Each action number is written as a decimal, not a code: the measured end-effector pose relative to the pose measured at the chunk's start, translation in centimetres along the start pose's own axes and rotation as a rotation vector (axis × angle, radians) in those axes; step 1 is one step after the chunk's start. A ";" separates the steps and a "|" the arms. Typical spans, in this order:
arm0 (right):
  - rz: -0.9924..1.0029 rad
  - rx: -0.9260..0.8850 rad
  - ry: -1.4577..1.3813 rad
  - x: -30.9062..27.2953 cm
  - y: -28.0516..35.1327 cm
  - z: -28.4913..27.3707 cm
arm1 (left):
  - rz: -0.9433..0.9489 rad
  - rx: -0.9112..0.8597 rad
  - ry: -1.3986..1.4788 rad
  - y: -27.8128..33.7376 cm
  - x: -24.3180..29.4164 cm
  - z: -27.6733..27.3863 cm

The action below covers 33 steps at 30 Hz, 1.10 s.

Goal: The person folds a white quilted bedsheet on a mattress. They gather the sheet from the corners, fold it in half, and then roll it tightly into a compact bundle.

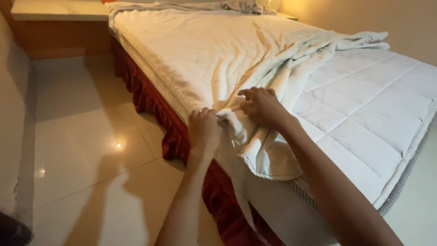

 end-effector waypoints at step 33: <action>0.110 -0.185 0.063 4.0 1.4 1.4 | 0.237 -0.164 0.082 0.8 3.5 0.2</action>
Point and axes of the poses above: each hand's wrist, its own y-axis away from the middle knuckle, its own z-axis out of the palm, x = y × z, the point moved 9 cm from there along -y, towards the middle knuckle, and after that the axes turned 14 degrees about -z, right-handed, at the moved point
